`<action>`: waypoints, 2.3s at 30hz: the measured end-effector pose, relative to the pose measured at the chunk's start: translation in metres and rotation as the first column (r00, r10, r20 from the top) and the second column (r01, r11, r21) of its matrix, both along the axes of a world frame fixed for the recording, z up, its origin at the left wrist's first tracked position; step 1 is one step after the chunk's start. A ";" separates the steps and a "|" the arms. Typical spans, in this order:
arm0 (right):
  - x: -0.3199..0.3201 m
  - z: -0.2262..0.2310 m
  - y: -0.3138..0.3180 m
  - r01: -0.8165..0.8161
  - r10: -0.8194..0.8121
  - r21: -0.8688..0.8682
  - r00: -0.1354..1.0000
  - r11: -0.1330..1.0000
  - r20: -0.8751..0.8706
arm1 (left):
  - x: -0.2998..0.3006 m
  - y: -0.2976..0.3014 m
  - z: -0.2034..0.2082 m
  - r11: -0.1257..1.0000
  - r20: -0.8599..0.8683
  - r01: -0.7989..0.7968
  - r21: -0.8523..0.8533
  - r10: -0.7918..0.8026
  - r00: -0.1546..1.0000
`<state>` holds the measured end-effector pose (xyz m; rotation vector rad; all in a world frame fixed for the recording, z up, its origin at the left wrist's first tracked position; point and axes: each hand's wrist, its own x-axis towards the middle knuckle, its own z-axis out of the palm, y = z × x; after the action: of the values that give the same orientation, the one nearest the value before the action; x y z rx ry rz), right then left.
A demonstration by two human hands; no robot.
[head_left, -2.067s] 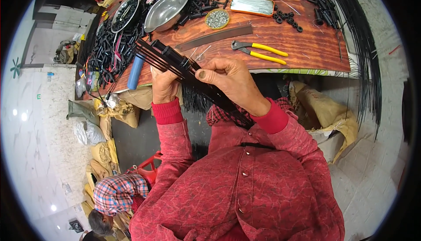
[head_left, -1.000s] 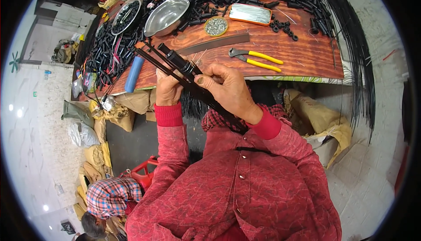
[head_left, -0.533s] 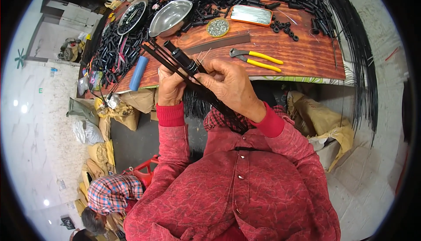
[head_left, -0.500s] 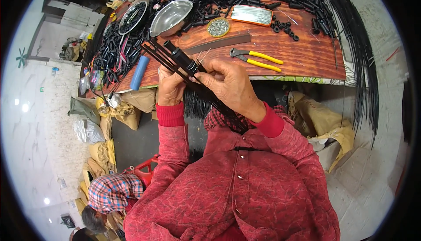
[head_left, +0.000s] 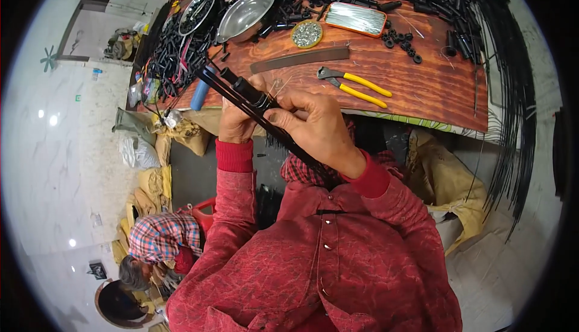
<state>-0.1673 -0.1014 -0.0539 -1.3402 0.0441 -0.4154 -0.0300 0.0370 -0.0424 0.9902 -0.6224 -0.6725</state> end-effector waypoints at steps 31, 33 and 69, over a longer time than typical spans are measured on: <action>0.038 0.015 0.032 -0.060 0.017 -0.176 0.972 0.983 -0.234 | 0.045 0.047 0.005 0.972 0.232 -0.108 0.209 0.058 0.971; 0.038 0.016 0.034 -0.085 0.053 -0.125 0.969 0.989 -0.240 | 0.051 0.053 -0.002 0.970 0.243 -0.082 0.230 0.025 0.970; 0.038 0.002 0.021 -0.084 0.082 -0.002 0.987 0.997 -0.139 | 0.040 0.040 0.002 0.982 0.265 -0.019 0.186 -0.032 0.964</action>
<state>-0.1289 -0.0804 -0.0520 -1.3725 0.1020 -0.2517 0.0099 0.0769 -0.0401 1.2682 -0.8096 -0.6156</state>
